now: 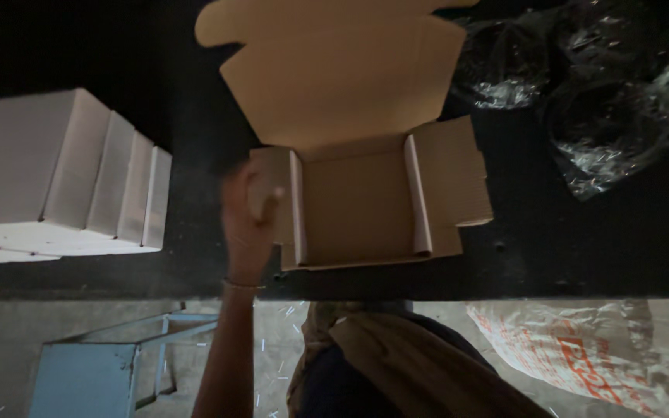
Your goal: The person assembles small white cardboard boxes by folding flat pieces into shape, inserting a plastic-wrapped circular item into each, and stacking the finished boxes on a pile. The process is repeated multiple times in a consistent sequence.
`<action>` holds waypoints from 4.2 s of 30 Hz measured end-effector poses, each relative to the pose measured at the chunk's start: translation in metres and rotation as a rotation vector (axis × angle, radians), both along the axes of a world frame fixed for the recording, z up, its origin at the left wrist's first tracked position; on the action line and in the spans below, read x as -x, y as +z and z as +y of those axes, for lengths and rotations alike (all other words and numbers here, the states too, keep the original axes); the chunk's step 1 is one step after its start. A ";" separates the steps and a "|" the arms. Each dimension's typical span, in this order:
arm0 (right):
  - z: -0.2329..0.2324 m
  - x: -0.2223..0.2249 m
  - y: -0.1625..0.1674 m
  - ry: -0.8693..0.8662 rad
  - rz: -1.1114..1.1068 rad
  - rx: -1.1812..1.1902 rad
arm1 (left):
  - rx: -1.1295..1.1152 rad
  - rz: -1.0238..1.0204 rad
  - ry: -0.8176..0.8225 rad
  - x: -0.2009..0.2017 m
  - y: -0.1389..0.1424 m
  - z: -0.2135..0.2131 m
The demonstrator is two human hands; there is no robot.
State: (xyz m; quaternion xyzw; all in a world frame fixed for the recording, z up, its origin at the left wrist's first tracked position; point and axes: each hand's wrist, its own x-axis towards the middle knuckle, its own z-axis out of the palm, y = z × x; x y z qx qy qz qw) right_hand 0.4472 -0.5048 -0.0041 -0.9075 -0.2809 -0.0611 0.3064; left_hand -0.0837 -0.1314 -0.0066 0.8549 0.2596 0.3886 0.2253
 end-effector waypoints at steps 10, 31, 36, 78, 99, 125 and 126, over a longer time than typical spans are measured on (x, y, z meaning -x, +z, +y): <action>0.152 0.186 0.064 0.554 0.513 -0.264 | 0.160 -0.220 0.032 0.006 0.001 0.008; 0.212 0.140 0.023 0.406 -0.313 -0.324 | 0.086 0.275 0.199 -0.106 0.017 0.129; 0.223 0.182 0.041 0.391 -0.347 -0.279 | -0.144 0.002 0.179 -0.113 0.025 0.085; 0.152 0.237 0.109 0.370 0.674 0.181 | 0.469 0.207 -0.196 0.008 0.076 0.035; 0.189 0.192 0.129 0.664 -0.414 0.262 | -0.321 0.169 -0.045 -0.058 0.101 0.070; 0.188 0.212 0.133 0.611 -0.386 0.054 | 0.067 -0.005 -0.176 -0.082 0.112 0.095; 0.187 0.211 0.131 0.614 -0.410 0.061 | 0.062 0.048 -0.154 -0.083 0.112 0.097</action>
